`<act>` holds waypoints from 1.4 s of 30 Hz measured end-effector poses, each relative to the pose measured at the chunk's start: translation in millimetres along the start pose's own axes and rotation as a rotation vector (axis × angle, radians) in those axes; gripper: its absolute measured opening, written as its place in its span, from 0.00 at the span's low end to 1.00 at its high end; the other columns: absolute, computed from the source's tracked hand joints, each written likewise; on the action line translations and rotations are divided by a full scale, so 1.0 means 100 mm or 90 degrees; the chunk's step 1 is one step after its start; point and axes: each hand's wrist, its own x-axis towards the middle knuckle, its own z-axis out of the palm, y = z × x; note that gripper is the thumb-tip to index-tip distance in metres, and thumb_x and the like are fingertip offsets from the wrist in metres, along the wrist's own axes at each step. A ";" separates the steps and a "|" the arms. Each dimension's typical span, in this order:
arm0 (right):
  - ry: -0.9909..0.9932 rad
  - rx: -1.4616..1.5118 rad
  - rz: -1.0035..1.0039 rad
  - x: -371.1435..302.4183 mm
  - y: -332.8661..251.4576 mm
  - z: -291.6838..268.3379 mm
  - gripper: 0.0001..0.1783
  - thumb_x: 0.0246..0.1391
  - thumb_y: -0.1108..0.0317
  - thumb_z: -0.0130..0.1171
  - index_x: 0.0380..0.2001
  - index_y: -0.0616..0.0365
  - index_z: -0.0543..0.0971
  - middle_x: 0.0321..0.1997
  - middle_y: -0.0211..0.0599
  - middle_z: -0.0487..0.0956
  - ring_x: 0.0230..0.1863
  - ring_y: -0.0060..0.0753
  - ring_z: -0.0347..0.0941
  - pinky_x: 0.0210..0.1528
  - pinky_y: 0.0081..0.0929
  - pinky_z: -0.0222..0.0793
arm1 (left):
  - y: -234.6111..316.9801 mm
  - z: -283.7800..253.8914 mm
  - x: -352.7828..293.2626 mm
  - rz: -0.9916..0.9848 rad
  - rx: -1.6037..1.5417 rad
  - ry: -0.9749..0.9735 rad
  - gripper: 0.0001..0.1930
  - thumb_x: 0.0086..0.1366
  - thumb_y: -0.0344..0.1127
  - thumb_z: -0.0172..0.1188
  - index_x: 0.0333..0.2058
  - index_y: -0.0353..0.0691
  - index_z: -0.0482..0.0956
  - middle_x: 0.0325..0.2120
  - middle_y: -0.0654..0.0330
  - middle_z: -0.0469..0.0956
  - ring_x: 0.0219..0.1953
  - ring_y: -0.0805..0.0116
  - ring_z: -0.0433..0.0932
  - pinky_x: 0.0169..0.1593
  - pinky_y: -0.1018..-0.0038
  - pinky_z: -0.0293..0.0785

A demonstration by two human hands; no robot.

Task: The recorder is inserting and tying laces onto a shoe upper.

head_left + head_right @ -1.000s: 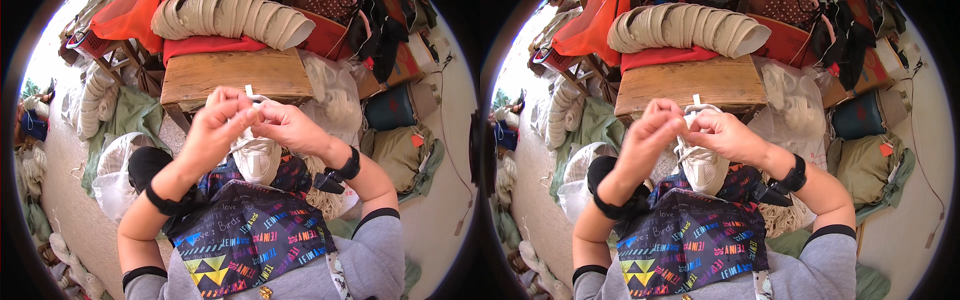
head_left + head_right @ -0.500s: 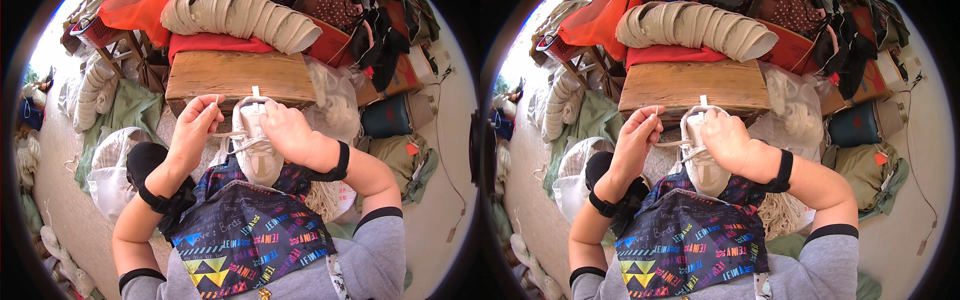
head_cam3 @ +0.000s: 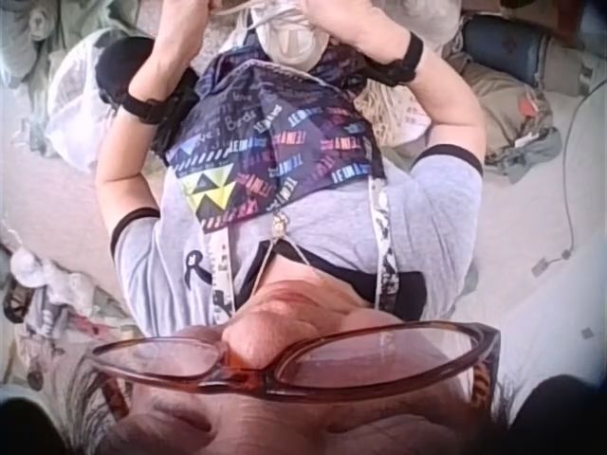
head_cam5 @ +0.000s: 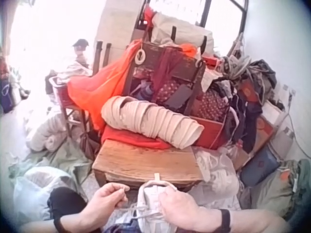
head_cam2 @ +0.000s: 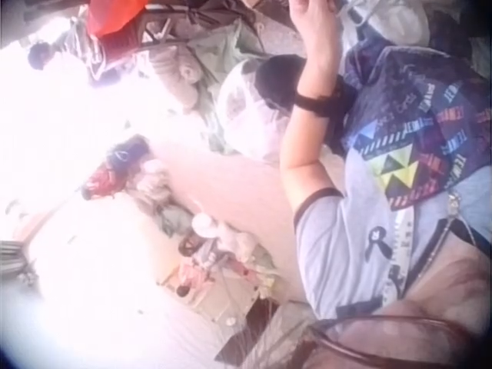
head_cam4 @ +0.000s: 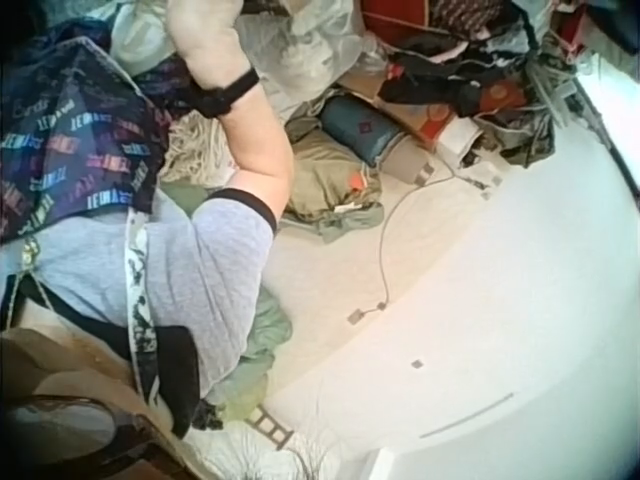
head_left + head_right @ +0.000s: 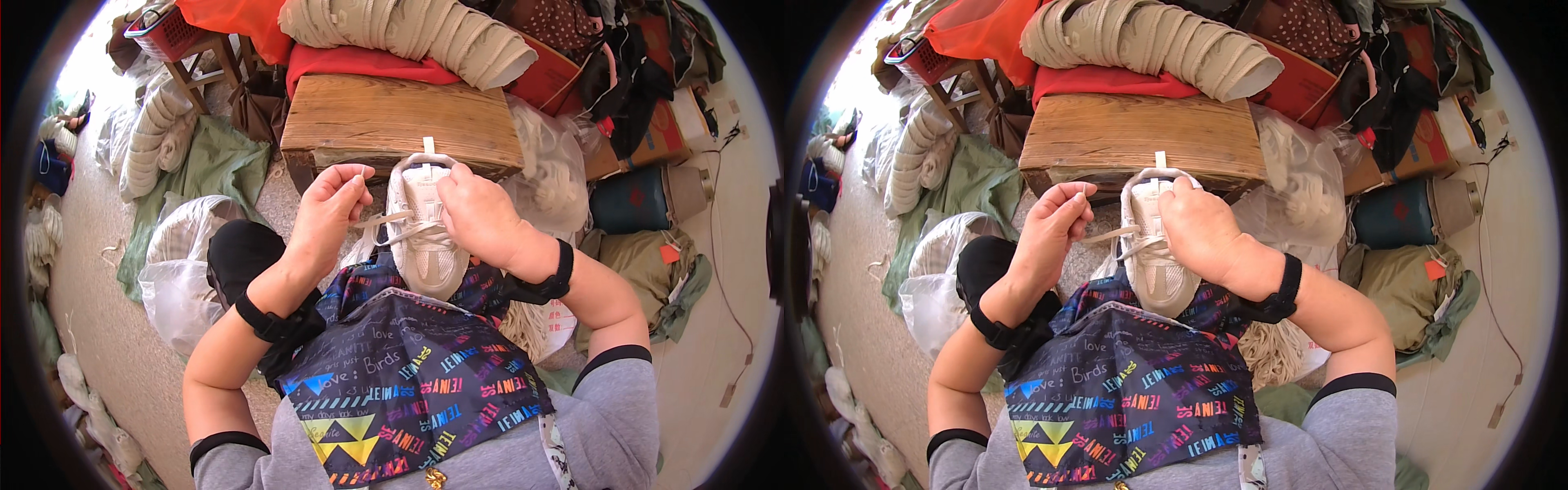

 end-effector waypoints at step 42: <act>0.177 0.396 0.054 0.06 0.13 -0.12 0.05 0.54 0.71 0.58 0.33 0.59 0.75 0.34 0.42 0.75 0.34 0.45 0.75 0.37 0.37 0.72 | -0.34 0.44 0.18 0.583 0.890 -0.022 0.07 0.51 0.29 0.62 0.27 0.37 0.73 0.31 0.55 0.70 0.38 0.55 0.72 0.38 0.62 0.67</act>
